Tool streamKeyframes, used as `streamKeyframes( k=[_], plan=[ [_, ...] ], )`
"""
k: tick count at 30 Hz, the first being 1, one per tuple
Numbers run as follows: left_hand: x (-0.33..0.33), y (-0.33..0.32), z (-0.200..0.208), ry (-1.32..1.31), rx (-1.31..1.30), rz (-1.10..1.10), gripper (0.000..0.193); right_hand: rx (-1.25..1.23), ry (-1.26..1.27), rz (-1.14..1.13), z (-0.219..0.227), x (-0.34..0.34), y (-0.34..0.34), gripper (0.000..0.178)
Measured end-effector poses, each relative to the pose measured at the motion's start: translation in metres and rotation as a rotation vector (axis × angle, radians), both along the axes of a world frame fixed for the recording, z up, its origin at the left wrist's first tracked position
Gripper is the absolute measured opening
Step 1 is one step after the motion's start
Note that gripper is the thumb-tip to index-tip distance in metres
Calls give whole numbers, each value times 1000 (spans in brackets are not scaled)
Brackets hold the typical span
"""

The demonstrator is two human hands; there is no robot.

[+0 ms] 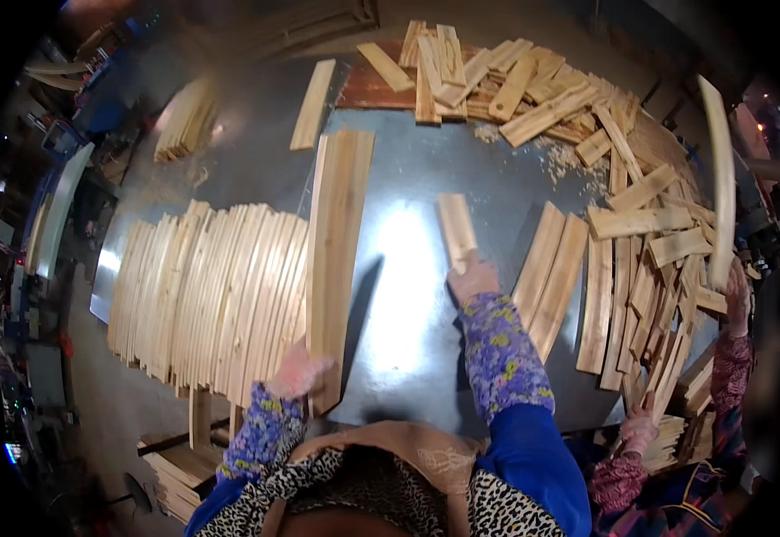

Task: The person sorts wooden planks on a metal table, picking up pieces from a large pile and arranging them into neat stacks. The person handles the wood by hand, repeatedly moving planks from the disorganized pile to a growing stack on the left side of the table.

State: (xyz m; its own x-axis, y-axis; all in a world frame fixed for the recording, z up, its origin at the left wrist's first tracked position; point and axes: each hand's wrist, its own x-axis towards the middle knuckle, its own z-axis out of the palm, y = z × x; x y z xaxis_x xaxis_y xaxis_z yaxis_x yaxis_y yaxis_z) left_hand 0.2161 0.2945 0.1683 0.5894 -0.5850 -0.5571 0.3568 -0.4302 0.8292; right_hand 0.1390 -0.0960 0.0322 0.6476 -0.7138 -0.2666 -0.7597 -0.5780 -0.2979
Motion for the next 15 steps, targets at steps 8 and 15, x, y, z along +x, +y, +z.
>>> streamKeyframes(
  k=[8,15],
  plan=[
    [13,21,27,137,-272,95,65,205,-515,757,-132,141,198,42],
    [-5,26,8,-136,-102,-61,62,1657,-1246,-148,97,82,102,79]
  ],
)
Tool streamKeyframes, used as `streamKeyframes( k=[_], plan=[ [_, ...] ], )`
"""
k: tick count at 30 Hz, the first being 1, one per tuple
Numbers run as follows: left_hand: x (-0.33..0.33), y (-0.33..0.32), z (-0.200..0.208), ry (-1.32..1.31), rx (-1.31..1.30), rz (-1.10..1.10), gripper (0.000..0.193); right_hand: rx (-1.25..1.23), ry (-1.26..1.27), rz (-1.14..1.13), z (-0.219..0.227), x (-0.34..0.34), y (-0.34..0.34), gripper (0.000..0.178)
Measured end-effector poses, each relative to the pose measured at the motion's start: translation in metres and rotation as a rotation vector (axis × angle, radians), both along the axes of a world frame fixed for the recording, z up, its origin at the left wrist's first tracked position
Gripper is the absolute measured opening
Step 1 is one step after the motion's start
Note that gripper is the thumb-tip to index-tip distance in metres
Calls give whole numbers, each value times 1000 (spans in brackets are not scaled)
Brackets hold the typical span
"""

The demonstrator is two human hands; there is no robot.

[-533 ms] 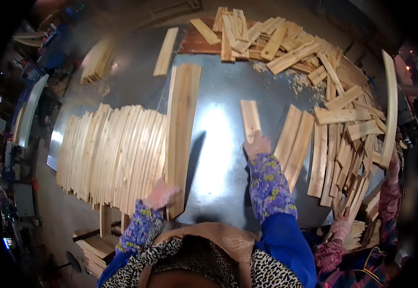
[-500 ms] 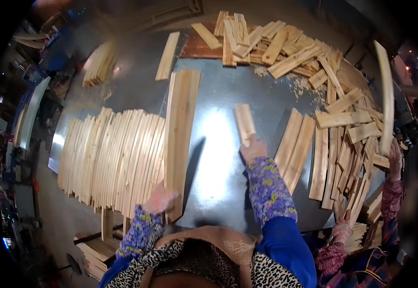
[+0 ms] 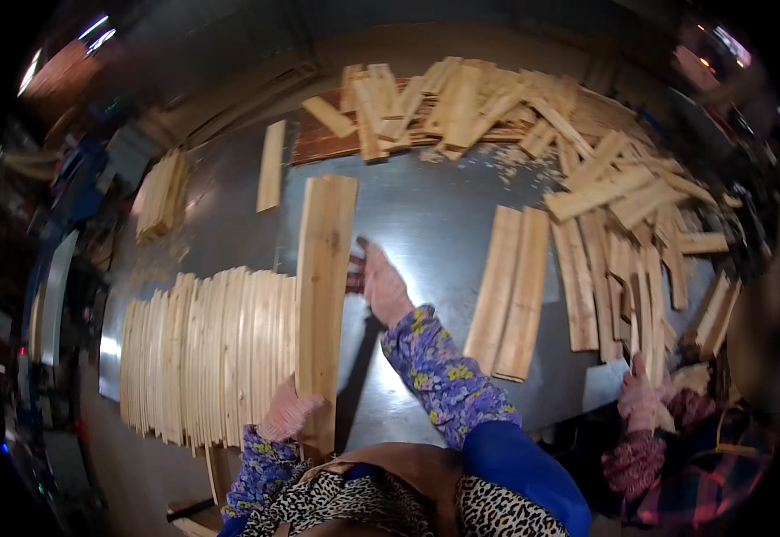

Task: The person sorts wooden planks on a metal table, picking up pieces from a large pile and arranging them into neat stacks. The person handles the wood by hand, repeatedly moving planks from the disorganized pile to a growing stack on the left side of the table.

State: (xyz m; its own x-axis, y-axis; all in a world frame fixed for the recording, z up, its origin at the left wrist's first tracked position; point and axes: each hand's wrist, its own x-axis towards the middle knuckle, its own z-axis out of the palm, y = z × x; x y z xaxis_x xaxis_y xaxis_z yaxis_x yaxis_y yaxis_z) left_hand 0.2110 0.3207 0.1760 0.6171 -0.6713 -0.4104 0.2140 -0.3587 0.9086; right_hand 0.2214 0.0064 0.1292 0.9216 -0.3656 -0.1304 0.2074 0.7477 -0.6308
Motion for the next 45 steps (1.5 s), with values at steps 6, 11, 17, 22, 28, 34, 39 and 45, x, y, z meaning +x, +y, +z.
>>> streamKeyframes(
  k=[6,11,17,22,28,34,39,45],
  plan=[
    [-68,-92,19,-615,320,-347,75,-225,-161,-389,101,-151,-132,62],
    [-104,-137,3,-1095,196,-443,83,-246,-43,-419,122,-275,-170,68],
    [-120,-183,-2,-1335,71,-532,77,-233,-352,-437,80,-362,-199,83],
    [-147,-212,8,-1134,76,-747,78,-87,-452,-384,24,-359,-205,67],
    [-172,-235,-15,-328,221,-684,65,247,-205,-466,-27,-319,-213,55],
    [-141,-219,-67,207,145,-484,76,15,-42,-505,-2,-334,-193,64],
    [-140,-207,-89,146,195,-606,74,-139,-135,-724,8,-340,-206,57],
    [-161,-216,-78,76,289,-625,72,-188,66,-812,21,-358,-213,56]
  ],
)
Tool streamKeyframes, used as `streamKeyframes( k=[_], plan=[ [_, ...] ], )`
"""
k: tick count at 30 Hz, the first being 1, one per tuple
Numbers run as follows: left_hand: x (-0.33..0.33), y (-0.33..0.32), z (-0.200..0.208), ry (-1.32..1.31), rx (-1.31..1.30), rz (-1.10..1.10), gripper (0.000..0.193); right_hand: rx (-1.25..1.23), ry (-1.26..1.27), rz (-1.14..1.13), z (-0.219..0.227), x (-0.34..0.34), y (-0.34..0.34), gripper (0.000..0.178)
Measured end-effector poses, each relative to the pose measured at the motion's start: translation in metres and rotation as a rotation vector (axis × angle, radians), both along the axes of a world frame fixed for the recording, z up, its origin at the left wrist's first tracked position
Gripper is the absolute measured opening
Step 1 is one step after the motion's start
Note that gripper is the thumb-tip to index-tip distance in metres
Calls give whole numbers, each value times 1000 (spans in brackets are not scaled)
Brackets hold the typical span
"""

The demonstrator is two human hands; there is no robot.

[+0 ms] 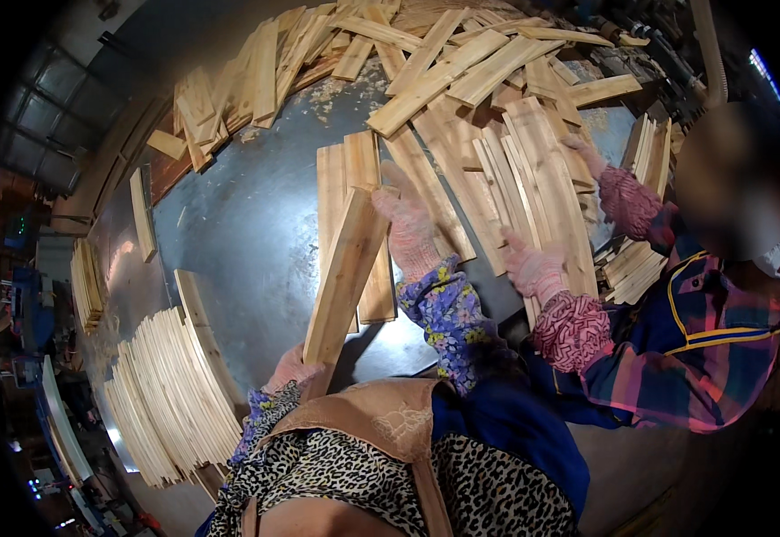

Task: The person sorts wooden planks on a metal table, picking up pieces from a large pile and arranging them into neat stacks. The person handles the wood by hand, repeatedly moving planks from the disorganized pile to a growing stack on the left side of the table.

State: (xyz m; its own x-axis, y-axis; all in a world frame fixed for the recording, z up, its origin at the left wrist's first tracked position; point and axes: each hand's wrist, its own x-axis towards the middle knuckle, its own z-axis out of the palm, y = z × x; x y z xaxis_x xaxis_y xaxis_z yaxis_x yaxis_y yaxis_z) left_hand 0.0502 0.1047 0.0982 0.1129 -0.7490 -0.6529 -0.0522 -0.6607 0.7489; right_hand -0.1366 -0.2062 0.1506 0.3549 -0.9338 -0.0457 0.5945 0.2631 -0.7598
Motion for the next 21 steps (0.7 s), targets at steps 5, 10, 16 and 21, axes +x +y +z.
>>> streamKeyframes(
  k=[5,10,16,21],
  plan=[
    [-14,1,-4,124,-158,24,69,-120,-43,-9,-6,-19,-9,46],
    [-27,-15,10,53,-56,-99,74,-206,37,-52,-5,-38,-21,42],
    [-22,-31,20,374,127,-36,77,108,-348,-19,2,-57,-18,39],
    [-9,-35,8,351,147,-186,78,4,-39,-177,3,-74,2,43]
  ],
)
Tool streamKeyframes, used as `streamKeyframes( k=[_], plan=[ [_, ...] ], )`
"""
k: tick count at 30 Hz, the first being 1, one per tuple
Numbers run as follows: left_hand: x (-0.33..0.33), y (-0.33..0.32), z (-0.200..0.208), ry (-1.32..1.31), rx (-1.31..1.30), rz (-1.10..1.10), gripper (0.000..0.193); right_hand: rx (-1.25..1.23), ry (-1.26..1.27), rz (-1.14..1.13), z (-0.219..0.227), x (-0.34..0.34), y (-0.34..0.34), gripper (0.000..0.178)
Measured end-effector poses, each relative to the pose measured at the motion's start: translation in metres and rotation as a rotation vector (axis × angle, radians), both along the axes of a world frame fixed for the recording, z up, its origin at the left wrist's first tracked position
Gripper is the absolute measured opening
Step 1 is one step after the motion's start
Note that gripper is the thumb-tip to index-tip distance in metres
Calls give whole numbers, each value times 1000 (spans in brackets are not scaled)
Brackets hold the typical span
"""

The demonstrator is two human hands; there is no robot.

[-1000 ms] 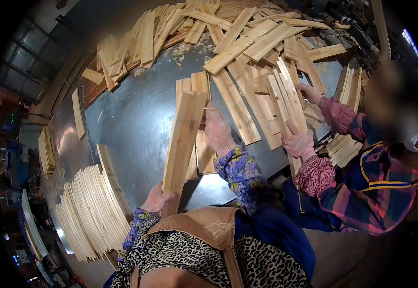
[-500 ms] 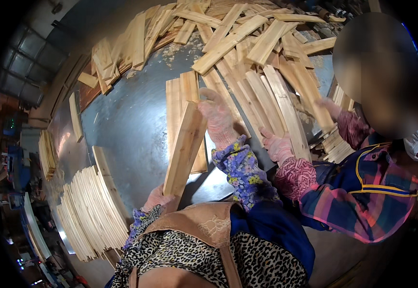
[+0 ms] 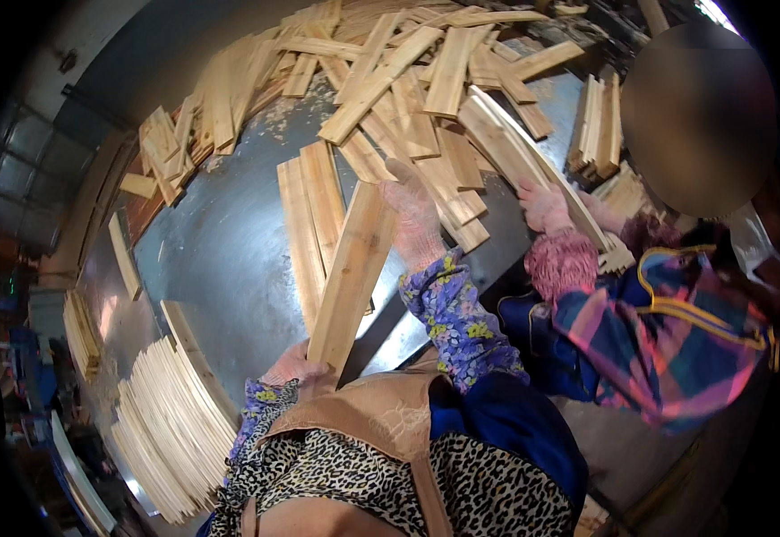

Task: The person sorts wooden planks on a metal table, picking up pieces from a large pile and arranging them into neat stacks. The person handles the wood by hand, repeatedly moving planks from the disorganized pile to a growing stack on the left side of the table.

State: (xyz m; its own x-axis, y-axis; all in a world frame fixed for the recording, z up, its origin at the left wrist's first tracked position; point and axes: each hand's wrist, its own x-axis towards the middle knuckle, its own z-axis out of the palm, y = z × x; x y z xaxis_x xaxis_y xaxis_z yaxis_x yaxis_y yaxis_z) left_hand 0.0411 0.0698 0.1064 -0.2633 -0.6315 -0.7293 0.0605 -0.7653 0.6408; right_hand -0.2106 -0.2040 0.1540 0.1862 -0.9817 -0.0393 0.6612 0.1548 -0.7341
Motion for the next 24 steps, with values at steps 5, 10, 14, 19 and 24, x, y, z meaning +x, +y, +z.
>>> streamKeyframes(
  k=[5,10,14,19,24],
  plan=[
    [-7,15,-20,-36,-141,-38,79,78,180,-177,8,-28,14,34],
    [-14,12,-7,-120,-239,-205,76,213,79,-317,25,-40,35,44],
    [-9,8,-14,26,-215,-197,74,224,6,-297,-1,-41,42,65],
    [-8,-4,-8,24,-253,-225,75,365,100,44,-8,-8,108,50],
    [-30,-34,-3,110,-334,-150,72,62,429,43,-37,-30,125,48]
  ],
)
